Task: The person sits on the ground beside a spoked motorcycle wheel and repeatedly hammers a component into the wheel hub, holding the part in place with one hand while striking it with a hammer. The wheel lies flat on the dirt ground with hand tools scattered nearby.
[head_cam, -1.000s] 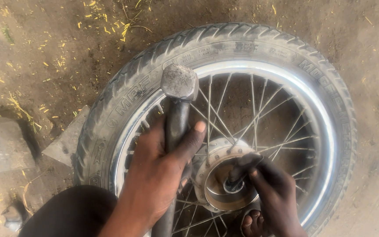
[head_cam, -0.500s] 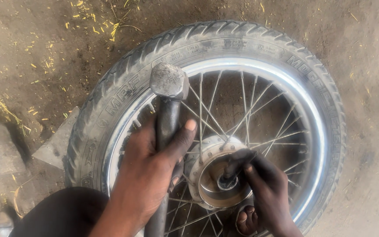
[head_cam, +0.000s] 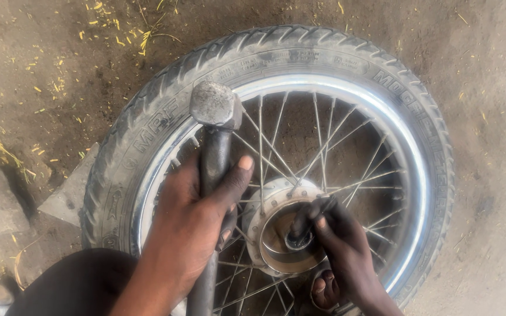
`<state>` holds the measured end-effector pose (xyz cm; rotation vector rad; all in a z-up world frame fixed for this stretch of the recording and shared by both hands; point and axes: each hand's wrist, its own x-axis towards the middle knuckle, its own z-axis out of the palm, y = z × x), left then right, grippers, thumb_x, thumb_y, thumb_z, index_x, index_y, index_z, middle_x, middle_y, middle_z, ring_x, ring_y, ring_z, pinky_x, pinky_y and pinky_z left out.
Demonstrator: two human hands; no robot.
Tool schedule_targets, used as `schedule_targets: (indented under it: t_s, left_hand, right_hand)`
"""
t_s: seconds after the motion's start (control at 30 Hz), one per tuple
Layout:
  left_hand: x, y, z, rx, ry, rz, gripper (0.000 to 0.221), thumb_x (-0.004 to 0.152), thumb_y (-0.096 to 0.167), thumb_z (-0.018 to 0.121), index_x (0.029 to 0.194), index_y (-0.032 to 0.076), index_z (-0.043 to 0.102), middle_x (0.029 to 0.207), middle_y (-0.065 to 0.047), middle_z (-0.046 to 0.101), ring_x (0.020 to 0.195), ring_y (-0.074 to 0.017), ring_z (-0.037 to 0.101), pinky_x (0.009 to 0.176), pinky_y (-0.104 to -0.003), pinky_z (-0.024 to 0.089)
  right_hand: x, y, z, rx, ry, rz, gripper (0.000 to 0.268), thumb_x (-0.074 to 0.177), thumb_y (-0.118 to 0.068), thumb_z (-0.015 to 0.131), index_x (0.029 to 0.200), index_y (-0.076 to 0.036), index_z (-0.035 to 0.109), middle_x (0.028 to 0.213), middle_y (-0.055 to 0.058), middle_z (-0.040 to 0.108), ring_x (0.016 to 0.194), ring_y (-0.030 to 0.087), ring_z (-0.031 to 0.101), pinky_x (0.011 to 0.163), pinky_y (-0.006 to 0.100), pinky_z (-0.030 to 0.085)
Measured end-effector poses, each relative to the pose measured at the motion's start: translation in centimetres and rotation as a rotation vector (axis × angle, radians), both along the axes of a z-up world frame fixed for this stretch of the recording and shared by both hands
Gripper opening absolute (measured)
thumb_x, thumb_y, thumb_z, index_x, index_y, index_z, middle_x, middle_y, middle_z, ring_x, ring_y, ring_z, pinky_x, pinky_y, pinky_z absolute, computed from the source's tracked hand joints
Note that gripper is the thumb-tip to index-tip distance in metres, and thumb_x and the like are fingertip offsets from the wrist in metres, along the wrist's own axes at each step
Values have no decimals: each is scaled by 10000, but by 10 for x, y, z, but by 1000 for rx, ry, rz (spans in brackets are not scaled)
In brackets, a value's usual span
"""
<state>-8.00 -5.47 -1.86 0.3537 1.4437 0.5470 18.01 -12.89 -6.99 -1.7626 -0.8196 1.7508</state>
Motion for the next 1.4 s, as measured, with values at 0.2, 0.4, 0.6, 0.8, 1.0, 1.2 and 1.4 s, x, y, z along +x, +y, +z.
schedule_targets:
  t_s: [0.2,0.4,0.6,0.8,1.0,1.2,1.4]
  left_hand:
    - [2,5,8,-5,7,29,385,799,443,711,921,91,612,589,-5,512,451,-125,486,398,-292,440]
    - [4,6,11,-18,8,46,438,824,460,748,964,75,591,603,-3,484,444,-124,451,387,-291,405]
    - [6,4,14,41,26,36,383,820,413,713,993,88,607,606,12,478,455,-91,441,397,-255,391]
    - [12,2,25,70,50,5,331,856,394,688,965,101,582,597,18,443,446,-90,404,392,-261,349]
    - [14,-7,18,162,47,-28,334,906,383,681,910,82,535,606,16,436,453,-81,397,392,-253,339]
    - [19,-9,23,231,-7,-21,360,937,501,508,917,142,487,591,21,452,419,-84,395,373,-256,349]
    - [34,24,66,377,95,-506,529,938,609,454,907,96,584,611,9,517,450,-101,513,391,-275,433]
  right_hand:
    - [-5,-2,2,-72,3,-24,270,935,-158,527,1146,-12,610,1040,165,743,963,268,770,840,410,623]
    - [1,-16,-11,162,227,-44,216,1043,-156,576,1092,52,613,994,205,744,948,266,748,847,394,639]
    - [-9,-12,-2,180,-162,8,152,940,-77,622,1009,32,704,936,135,760,866,189,741,794,344,633]
    - [-18,-12,4,187,-209,-99,169,905,-58,643,1023,30,726,907,133,809,837,192,791,805,342,651]
    - [-15,-18,-5,180,-165,-116,186,912,-70,648,1034,46,727,930,154,816,849,190,794,821,338,664]
    - [-19,-12,2,149,-238,-145,255,883,-117,697,1106,0,742,993,149,813,884,195,782,818,342,645]
    - [-22,-12,5,228,-220,-82,269,887,-131,692,1128,-32,762,1028,129,821,921,185,787,869,339,625]
